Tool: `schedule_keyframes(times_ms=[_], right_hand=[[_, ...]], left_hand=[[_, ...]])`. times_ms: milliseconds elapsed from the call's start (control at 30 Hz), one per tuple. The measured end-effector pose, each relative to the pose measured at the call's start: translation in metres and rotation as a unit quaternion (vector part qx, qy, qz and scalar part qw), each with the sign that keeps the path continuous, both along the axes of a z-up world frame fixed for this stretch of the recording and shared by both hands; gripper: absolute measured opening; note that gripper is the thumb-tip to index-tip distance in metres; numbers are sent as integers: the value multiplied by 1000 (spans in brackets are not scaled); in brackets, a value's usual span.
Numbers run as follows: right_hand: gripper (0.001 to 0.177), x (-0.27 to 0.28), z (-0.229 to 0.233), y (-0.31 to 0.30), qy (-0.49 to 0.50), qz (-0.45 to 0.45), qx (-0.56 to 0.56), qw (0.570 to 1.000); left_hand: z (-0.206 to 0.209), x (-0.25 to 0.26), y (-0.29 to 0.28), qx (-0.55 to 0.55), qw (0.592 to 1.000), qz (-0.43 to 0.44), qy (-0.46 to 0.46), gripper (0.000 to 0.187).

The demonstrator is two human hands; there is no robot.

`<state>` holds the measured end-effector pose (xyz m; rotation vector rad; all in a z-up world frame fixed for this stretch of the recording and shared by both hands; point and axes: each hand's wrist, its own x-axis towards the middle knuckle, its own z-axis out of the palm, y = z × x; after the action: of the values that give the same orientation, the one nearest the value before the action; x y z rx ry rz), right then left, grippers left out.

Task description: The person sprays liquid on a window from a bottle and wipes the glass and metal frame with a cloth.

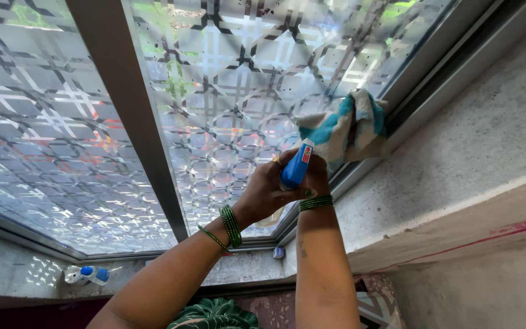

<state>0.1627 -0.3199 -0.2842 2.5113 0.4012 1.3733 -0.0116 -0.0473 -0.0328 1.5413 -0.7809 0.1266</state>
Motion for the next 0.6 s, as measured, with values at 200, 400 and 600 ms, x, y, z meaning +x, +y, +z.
schedule_keyframes(times_ms=[200,400,600], right_hand=[[35,-26,13,43,54,53,-7,997],[30,-33,19,66,83,75,-7,994],[25,13,33,33,13,-21,5,1000]], left_hand=[[-1,-13,2,-48,997,-35,46,78],[-10,-22,7,-21,1000,11,6,75],[-9,-34,14,-9,998,36,45,78]])
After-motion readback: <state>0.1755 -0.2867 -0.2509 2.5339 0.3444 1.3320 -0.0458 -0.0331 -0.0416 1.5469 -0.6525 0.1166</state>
